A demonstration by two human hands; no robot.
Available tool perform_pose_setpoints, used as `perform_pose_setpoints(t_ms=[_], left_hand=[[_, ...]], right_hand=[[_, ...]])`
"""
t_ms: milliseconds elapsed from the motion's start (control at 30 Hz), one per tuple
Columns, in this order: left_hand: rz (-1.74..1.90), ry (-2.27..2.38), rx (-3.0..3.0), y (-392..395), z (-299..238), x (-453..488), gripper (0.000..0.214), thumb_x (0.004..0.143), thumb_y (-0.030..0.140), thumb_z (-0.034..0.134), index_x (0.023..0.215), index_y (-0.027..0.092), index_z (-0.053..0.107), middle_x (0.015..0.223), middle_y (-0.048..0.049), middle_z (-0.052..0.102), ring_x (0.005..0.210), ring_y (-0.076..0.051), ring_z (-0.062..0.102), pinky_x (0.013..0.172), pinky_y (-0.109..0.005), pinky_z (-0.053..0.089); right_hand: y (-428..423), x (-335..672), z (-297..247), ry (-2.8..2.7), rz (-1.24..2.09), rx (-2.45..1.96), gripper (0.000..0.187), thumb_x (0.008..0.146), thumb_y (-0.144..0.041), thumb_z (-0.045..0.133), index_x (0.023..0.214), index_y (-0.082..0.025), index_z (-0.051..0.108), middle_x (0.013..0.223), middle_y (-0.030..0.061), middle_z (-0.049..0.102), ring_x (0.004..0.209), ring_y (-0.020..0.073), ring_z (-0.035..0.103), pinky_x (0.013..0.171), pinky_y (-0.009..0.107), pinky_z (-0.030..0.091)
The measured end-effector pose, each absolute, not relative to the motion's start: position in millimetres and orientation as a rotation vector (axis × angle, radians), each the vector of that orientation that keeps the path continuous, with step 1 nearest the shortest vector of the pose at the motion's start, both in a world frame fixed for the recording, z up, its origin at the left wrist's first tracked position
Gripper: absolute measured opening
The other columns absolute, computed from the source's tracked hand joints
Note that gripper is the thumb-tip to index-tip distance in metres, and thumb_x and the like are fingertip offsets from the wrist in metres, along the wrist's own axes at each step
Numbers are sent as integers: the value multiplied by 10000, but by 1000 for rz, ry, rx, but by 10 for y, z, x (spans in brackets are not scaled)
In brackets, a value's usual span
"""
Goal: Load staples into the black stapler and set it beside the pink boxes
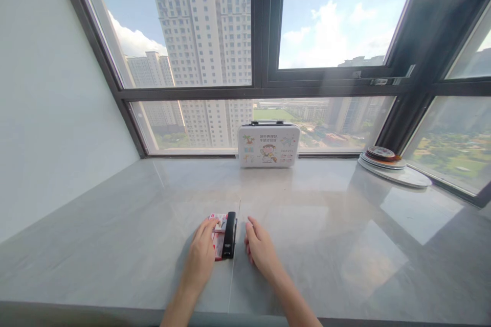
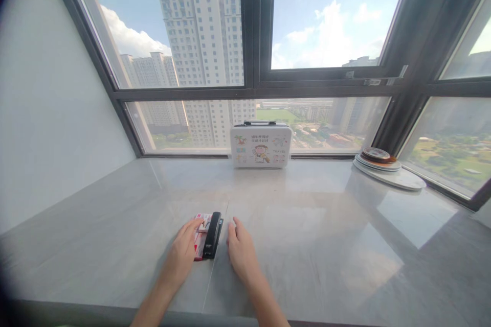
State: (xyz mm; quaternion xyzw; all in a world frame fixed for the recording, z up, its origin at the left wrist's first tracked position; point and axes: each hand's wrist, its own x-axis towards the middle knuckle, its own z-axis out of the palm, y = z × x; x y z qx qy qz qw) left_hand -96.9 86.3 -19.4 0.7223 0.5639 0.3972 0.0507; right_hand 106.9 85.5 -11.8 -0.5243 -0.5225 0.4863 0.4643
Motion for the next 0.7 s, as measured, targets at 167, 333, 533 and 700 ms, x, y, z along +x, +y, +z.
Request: perform_pose_setpoints(t_ms=[167, 333, 533, 700], left_hand=[[1515, 1703, 2219, 553, 130, -554, 408, 1019, 175, 330, 1324, 232, 595, 1390, -76, 606, 1346, -255, 518, 1181, -510, 399], [988, 1305, 2510, 427, 207, 330, 473, 1029, 151, 318, 1433, 262, 538, 1418, -70, 609, 1280, -208, 572, 1087, -414, 484], [625, 1652, 2571, 672, -174, 681, 557, 1045, 446, 378, 1572, 269, 393, 1669, -45, 331, 1549, -285, 261, 1255, -549, 263], [611, 1650, 2593, 626, -246, 583, 562, 1061, 496, 313, 1598, 330, 332, 1693, 2, 264, 1560, -263, 236, 1263, -544, 249]], right_hand=[[724, 1742, -178, -1252, 960, -1363, 539, 973, -511, 427, 1389, -195, 560, 860, 34, 645, 656, 193, 607, 557, 300, 517], [553, 2219, -127, -1601, 495, -1523, 490, 986, -390, 397, 1392, -202, 597, 1257, 104, 687, 1204, 251, 610, 1063, 381, 466], [350, 2317, -113, -1993, 179, -1906, 593, 1043, -473, 311, 1604, -286, 362, 1672, -8, 304, 1573, 289, 172, 1267, 491, 149], [304, 2245, -107, -2045, 111, -2004, 596, 1060, -512, 223, 1623, -329, 288, 1693, -33, 205, 1579, 296, 139, 1257, 537, 126]])
